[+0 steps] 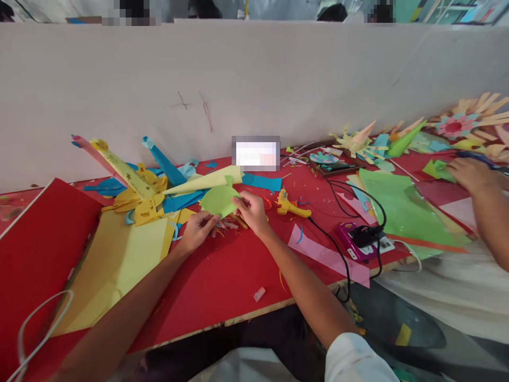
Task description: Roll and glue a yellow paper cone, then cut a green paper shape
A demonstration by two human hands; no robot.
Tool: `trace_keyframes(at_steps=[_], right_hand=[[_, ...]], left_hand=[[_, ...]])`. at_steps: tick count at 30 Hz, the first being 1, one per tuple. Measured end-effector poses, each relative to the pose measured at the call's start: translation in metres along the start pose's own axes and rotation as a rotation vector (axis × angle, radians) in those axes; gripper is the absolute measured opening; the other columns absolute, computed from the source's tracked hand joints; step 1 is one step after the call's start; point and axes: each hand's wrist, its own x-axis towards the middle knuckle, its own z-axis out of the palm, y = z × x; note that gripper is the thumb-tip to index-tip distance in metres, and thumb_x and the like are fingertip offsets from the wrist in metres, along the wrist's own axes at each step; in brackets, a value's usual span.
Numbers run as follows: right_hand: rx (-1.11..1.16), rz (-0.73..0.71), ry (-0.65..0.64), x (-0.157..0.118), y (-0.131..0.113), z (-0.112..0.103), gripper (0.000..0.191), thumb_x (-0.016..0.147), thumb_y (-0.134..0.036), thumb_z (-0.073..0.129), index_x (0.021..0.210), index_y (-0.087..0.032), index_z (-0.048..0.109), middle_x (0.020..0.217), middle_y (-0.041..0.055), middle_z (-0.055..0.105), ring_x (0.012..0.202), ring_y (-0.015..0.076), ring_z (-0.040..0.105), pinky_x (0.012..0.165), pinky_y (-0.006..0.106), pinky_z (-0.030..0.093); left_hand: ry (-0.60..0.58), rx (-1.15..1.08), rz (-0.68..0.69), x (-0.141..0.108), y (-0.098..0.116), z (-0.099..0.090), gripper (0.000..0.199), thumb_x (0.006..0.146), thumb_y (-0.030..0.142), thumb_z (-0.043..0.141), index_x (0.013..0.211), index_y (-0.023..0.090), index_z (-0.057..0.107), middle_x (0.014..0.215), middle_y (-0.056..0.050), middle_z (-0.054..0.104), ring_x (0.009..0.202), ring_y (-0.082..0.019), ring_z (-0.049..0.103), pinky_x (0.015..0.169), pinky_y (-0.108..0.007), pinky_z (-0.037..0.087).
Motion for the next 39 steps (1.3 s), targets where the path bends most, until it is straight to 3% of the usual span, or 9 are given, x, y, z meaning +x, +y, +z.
trace_keyframes(at_steps=[3,7,15,23,28,34,39], right_hand=[[0.061,0.023,-0.109,-0.001,0.001,0.002,0.064,0.08,-0.086,0.067,0.078,-0.023,0.057,0.064,-0.0004,0.062,0.053,0.0141,0.058,0.051,0.026,0.047],[-0.025,-0.026,-0.242,-0.002,0.005,0.005,0.065,0.082,-0.085,0.066,0.071,-0.021,0.062,0.067,0.0055,0.069,0.061,0.0176,0.064,0.058,0.028,0.051],[-0.168,-0.109,-0.149,-0.004,0.007,0.006,0.063,0.089,-0.079,0.064,0.066,-0.02,0.067,0.067,0.008,0.073,0.063,0.0207,0.067,0.063,0.031,0.049],[-0.317,-0.173,-0.186,-0.009,0.005,0.01,0.046,0.095,-0.061,0.068,0.077,-0.019,0.075,0.076,0.0094,0.077,0.069,0.0223,0.067,0.063,0.03,0.047],[-0.267,-0.256,-0.167,-0.01,0.002,0.012,0.037,0.098,-0.052,0.067,0.086,-0.019,0.078,0.09,0.0114,0.082,0.082,0.0254,0.074,0.075,0.032,0.052],[-0.242,-0.183,-0.17,-0.009,0.003,0.011,0.044,0.096,-0.059,0.068,0.081,-0.019,0.076,0.084,0.0101,0.08,0.078,0.0251,0.073,0.07,0.031,0.051],[-0.219,-0.149,-0.1,-0.009,0.002,0.01,0.055,0.097,-0.068,0.061,0.072,-0.019,0.069,0.074,0.0082,0.075,0.069,0.022,0.068,0.065,0.03,0.048]], left_hand=[[0.034,-0.019,-0.036,0.001,-0.001,-0.002,0.058,0.1,0.064,0.058,0.072,0.016,0.075,0.048,-0.002,0.062,0.044,-0.012,0.052,0.053,-0.026,0.04],[0.028,-0.007,-0.055,0.0,-0.003,-0.003,0.059,0.1,0.064,0.056,0.073,0.016,0.076,0.047,-0.002,0.061,0.044,-0.012,0.049,0.053,-0.026,0.039],[0.17,0.146,-0.009,0.001,-0.014,0.0,0.052,0.092,0.063,0.065,0.067,0.017,0.066,0.056,0.001,0.054,0.052,-0.012,0.04,0.054,-0.028,0.029],[0.205,0.287,0.126,0.0,-0.015,0.0,0.036,0.098,0.05,0.058,0.081,0.02,0.067,0.076,-0.009,0.07,0.072,-0.022,0.061,0.072,-0.033,0.047],[0.242,0.306,0.134,-0.002,-0.016,0.002,0.033,0.099,0.047,0.057,0.08,0.021,0.064,0.072,-0.006,0.067,0.066,-0.019,0.058,0.066,-0.031,0.044],[0.229,0.331,0.13,-0.002,-0.011,0.002,0.033,0.097,0.045,0.057,0.075,0.021,0.057,0.067,-0.003,0.06,0.061,-0.017,0.052,0.062,-0.03,0.039],[0.217,0.344,0.11,0.0,-0.011,0.001,0.032,0.096,0.045,0.057,0.074,0.021,0.055,0.064,-0.002,0.057,0.058,-0.016,0.048,0.06,-0.03,0.036]])
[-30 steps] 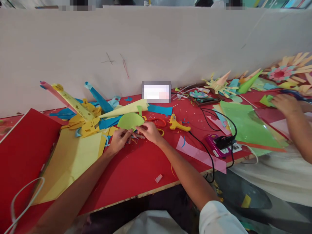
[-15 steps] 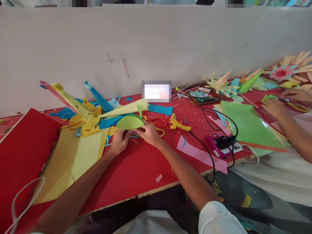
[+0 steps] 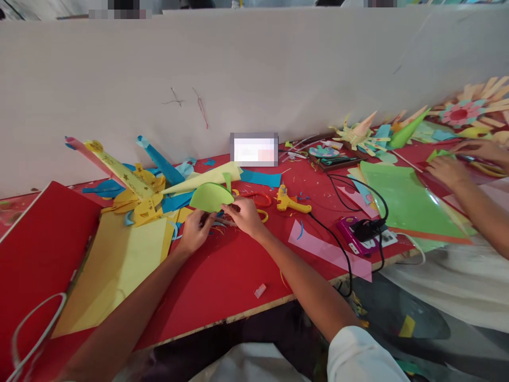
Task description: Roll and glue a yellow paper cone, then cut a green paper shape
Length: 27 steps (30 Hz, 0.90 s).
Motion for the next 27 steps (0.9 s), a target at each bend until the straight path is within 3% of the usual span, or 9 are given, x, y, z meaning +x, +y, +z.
trace_keyframes(at_steps=[10,16,20,27], right_hand=[[0.01,0.039,0.033,0.0,-0.005,-0.001,0.066,0.097,-0.08,0.049,0.068,-0.022,0.059,0.064,0.0049,0.065,0.064,0.0191,0.062,0.062,0.03,0.045],[-0.008,0.022,0.042,0.002,-0.005,-0.004,0.065,0.099,-0.077,0.048,0.066,-0.022,0.057,0.065,0.0046,0.065,0.058,0.0168,0.059,0.062,0.03,0.045],[-0.007,0.022,0.035,0.002,-0.003,-0.002,0.067,0.098,-0.079,0.048,0.065,-0.022,0.057,0.062,0.0033,0.062,0.058,0.016,0.057,0.061,0.029,0.042],[-0.009,0.012,0.055,0.003,0.001,-0.001,0.065,0.1,-0.075,0.05,0.063,-0.022,0.057,0.059,0.0022,0.061,0.055,0.0151,0.054,0.058,0.029,0.04]], left_hand=[[0.013,-0.076,-0.033,-0.001,-0.001,-0.002,0.033,0.095,0.044,0.061,0.072,0.021,0.054,0.062,0.0,0.055,0.056,-0.015,0.047,0.058,-0.03,0.033],[-0.001,-0.147,-0.15,0.001,-0.01,-0.001,0.039,0.093,0.052,0.065,0.072,0.02,0.057,0.061,0.001,0.055,0.056,-0.014,0.048,0.056,-0.029,0.034],[0.0,-0.232,-0.174,0.002,-0.009,-0.002,0.043,0.093,0.056,0.065,0.073,0.02,0.055,0.061,0.001,0.053,0.057,-0.013,0.047,0.056,-0.028,0.035],[-0.014,-0.172,-0.186,0.004,-0.001,-0.003,0.044,0.09,0.056,0.064,0.067,0.02,0.054,0.058,0.002,0.05,0.055,-0.013,0.044,0.056,-0.029,0.032]])
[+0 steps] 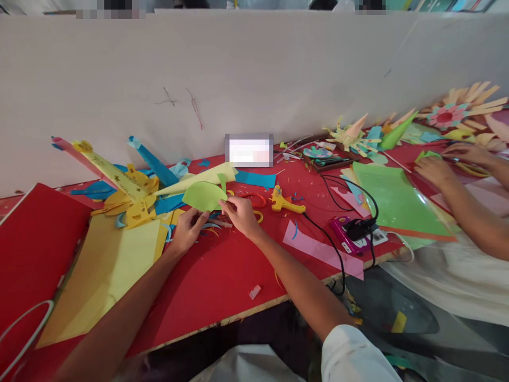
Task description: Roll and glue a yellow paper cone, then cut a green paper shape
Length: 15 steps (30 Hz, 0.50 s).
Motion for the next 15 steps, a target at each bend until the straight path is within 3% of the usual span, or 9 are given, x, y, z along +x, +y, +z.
trace_keyframes(at_steps=[7,15], right_hand=[[0.04,-0.003,0.013,0.0014,0.0004,-0.004,0.06,0.099,-0.074,0.052,0.067,-0.024,0.052,0.064,0.0024,0.064,0.061,0.0168,0.061,0.064,0.029,0.046],[0.052,0.004,0.017,0.0033,0.0022,-0.0067,0.058,0.098,-0.073,0.054,0.068,-0.024,0.051,0.063,0.001,0.061,0.061,0.0163,0.059,0.062,0.028,0.045]], left_hand=[[-0.02,-0.03,0.003,0.0004,0.0026,-0.0011,0.042,0.09,0.055,0.064,0.069,0.02,0.055,0.057,0.003,0.049,0.055,-0.012,0.042,0.055,-0.028,0.031],[-0.023,-0.075,0.011,-0.0003,0.0003,0.0006,0.044,0.09,0.057,0.066,0.07,0.019,0.056,0.057,0.003,0.048,0.054,-0.011,0.042,0.054,-0.026,0.031]])
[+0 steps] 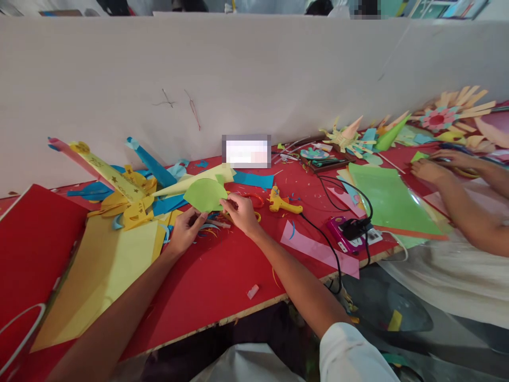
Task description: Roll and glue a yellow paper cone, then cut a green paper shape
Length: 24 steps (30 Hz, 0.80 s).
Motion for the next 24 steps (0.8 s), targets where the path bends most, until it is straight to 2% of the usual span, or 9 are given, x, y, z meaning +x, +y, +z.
trace_keyframes(at_steps=[7,13,17,21,24], right_hand=[[0.121,0.053,-0.01,0.001,0.001,0.0,0.055,0.093,-0.078,0.057,0.079,-0.025,0.053,0.066,-0.0012,0.059,0.059,0.0147,0.055,0.057,0.026,0.043],[0.167,0.034,-0.007,0.002,0.004,-0.001,0.054,0.094,-0.074,0.061,0.075,-0.024,0.053,0.066,-0.0007,0.06,0.061,0.0147,0.057,0.058,0.027,0.045],[0.116,0.0,-0.044,0.001,0.005,0.002,0.049,0.098,-0.068,0.06,0.076,-0.024,0.054,0.067,-0.0002,0.062,0.064,0.0161,0.061,0.064,0.028,0.048],[-0.093,-0.087,-0.031,0.003,0.011,-0.012,0.03,0.106,-0.047,0.055,0.092,-0.023,0.064,0.079,0.0021,0.07,0.072,0.018,0.066,0.072,0.03,0.05],[-0.513,-0.15,-0.038,0.007,0.02,-0.036,0.016,0.106,-0.03,0.058,0.096,-0.022,0.068,0.098,0.0082,0.074,0.097,0.024,0.068,0.087,0.035,0.05]], left_hand=[[0.007,-0.059,-0.006,0.002,0.002,-0.001,0.047,0.089,0.06,0.069,0.07,0.019,0.058,0.058,0.002,0.05,0.055,-0.012,0.044,0.054,-0.025,0.034],[-0.011,-0.098,0.019,0.002,0.002,-0.002,0.047,0.086,0.059,0.072,0.068,0.017,0.064,0.059,0.0,0.056,0.055,-0.012,0.045,0.053,-0.026,0.034],[0.024,-0.16,-0.082,0.003,-0.004,-0.002,0.047,0.083,0.06,0.075,0.068,0.016,0.067,0.059,0.0,0.059,0.052,-0.011,0.045,0.051,-0.025,0.034],[0.084,-0.245,-0.127,0.005,-0.014,-0.003,0.047,0.085,0.06,0.076,0.067,0.017,0.065,0.053,0.001,0.054,0.048,-0.01,0.043,0.048,-0.025,0.032],[0.144,-0.325,-0.121,0.006,-0.017,-0.004,0.047,0.085,0.06,0.077,0.069,0.019,0.06,0.055,0.002,0.054,0.047,-0.009,0.043,0.048,-0.025,0.032]])
